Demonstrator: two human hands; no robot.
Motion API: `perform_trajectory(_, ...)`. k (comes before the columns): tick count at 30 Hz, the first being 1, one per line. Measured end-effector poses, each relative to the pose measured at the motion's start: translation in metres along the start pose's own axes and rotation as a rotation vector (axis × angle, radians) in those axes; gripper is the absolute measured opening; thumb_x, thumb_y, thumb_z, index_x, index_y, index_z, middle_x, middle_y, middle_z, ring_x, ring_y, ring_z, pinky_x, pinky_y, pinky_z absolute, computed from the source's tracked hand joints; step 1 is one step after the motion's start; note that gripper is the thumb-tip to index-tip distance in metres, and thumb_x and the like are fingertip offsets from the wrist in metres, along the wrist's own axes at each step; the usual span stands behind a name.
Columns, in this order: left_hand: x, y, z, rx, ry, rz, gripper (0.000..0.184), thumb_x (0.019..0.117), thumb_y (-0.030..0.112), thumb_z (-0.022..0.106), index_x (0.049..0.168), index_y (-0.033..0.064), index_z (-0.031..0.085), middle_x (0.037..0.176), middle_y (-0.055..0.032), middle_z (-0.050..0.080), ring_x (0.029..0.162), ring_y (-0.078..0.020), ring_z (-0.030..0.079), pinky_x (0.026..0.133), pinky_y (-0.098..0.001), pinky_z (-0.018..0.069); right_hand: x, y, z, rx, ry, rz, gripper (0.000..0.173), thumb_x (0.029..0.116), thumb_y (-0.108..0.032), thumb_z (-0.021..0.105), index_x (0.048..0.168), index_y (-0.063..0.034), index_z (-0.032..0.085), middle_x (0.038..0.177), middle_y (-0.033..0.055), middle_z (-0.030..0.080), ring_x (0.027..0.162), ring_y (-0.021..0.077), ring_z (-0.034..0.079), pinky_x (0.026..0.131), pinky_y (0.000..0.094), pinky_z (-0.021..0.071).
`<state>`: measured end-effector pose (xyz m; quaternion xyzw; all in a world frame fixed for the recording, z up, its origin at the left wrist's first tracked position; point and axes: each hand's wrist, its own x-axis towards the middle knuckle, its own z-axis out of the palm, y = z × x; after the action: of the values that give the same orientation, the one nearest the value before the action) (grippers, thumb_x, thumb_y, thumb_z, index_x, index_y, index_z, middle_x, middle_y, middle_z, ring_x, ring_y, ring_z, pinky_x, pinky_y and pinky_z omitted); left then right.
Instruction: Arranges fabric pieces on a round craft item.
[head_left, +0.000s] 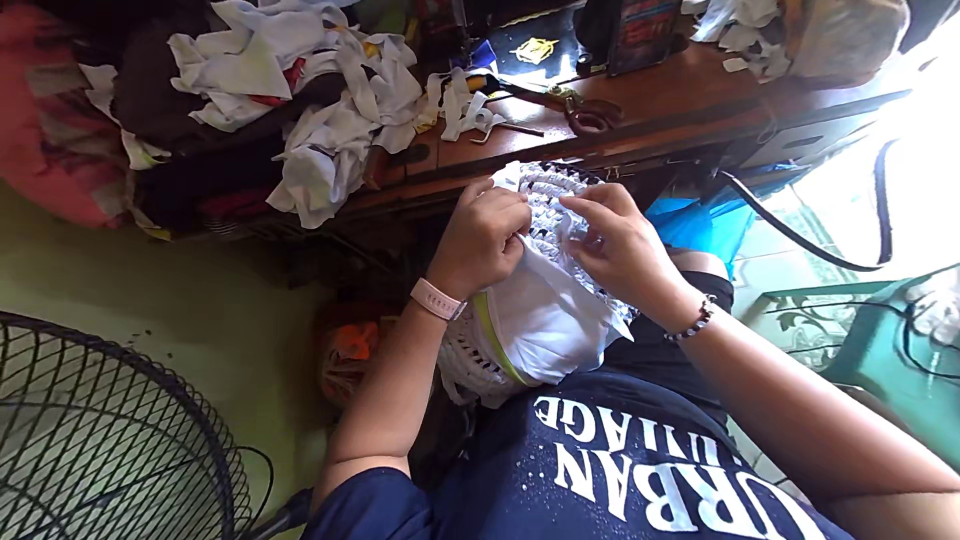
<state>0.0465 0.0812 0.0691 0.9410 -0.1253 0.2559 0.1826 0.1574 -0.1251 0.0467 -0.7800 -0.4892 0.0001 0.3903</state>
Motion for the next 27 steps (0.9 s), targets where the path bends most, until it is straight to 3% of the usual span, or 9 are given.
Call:
perform_trajectory(4,-0.011,0.005,0.007,0.044,-0.02,-0.019,0.013,0.085,0.003,0.056,0.081,0.0048,0.068,0.102,-0.0105,0.075,0.114,-0.0275,0.069,0.111,-0.0537,0.0428,0.009,0.004,0.004,-0.008,-0.023,-0.029,0.022,0.0892,-0.009,0.076,0.111,-0.0079,0.075,0.108,0.0135,0.064,0.085,0.0254,0.065,0.073,0.0442,0.057)
perform_trajectory(9,-0.015,0.007,0.009,0.038,0.003,-0.037,0.012,0.0834,0.004,0.057,0.08,0.0044,0.068,0.103,-0.0111,0.074,0.113,-0.0283,0.068,0.108,-0.0524,0.0446,0.013,0.001,0.004,0.027,0.026,-0.083,0.005,0.0896,-0.003,0.071,0.091,-0.0049,0.075,0.088,0.0102,0.065,0.079,0.0235,0.064,0.071,0.0424,0.0541)
perform_trajectory(12,-0.016,0.007,0.009,0.03,0.008,-0.045,0.011,0.0832,0.004,0.057,0.079,0.0041,0.067,0.103,-0.0115,0.075,0.113,-0.0287,0.068,0.107,-0.0523,0.0452,0.014,0.001,0.0,0.069,0.031,-0.08,0.007,0.089,-0.001,0.069,0.091,-0.005,0.075,0.088,0.0092,0.066,0.076,0.0199,0.064,0.068,0.0376,0.0542)
perform_trajectory(16,-0.016,0.008,0.01,0.021,0.013,-0.054,0.011,0.0846,0.004,0.058,0.081,0.0039,0.068,0.105,-0.0116,0.074,0.113,-0.0289,0.068,0.107,-0.0525,0.0456,0.022,0.005,-0.014,0.301,0.042,0.003,0.012,0.0883,-0.005,0.067,0.097,-0.0058,0.075,0.09,0.0027,0.067,0.073,0.005,0.061,0.066,0.0209,0.0534)
perform_trajectory(21,-0.017,0.008,0.011,0.031,0.022,-0.069,0.012,0.0859,0.003,0.057,0.081,0.0042,0.069,0.106,-0.0111,0.075,0.113,-0.0274,0.068,0.107,-0.0511,0.0461,0.033,0.002,-0.037,0.812,0.051,0.219,0.012,0.0868,0.003,0.069,0.094,-0.0063,0.071,0.082,-0.0004,0.071,0.069,0.0076,0.067,0.066,0.0249,0.06)
perform_trajectory(27,-0.018,0.006,0.012,0.028,0.017,-0.064,0.014,0.0867,0.002,0.056,0.086,0.0042,0.07,0.105,-0.01,0.075,0.112,-0.0264,0.069,0.107,-0.05,0.047,0.052,-0.001,-0.061,1.007,0.145,0.214,0.015,0.0873,0.005,0.067,0.092,-0.0095,0.068,0.082,-0.0007,0.071,0.071,0.008,0.068,0.071,0.0254,0.0606)
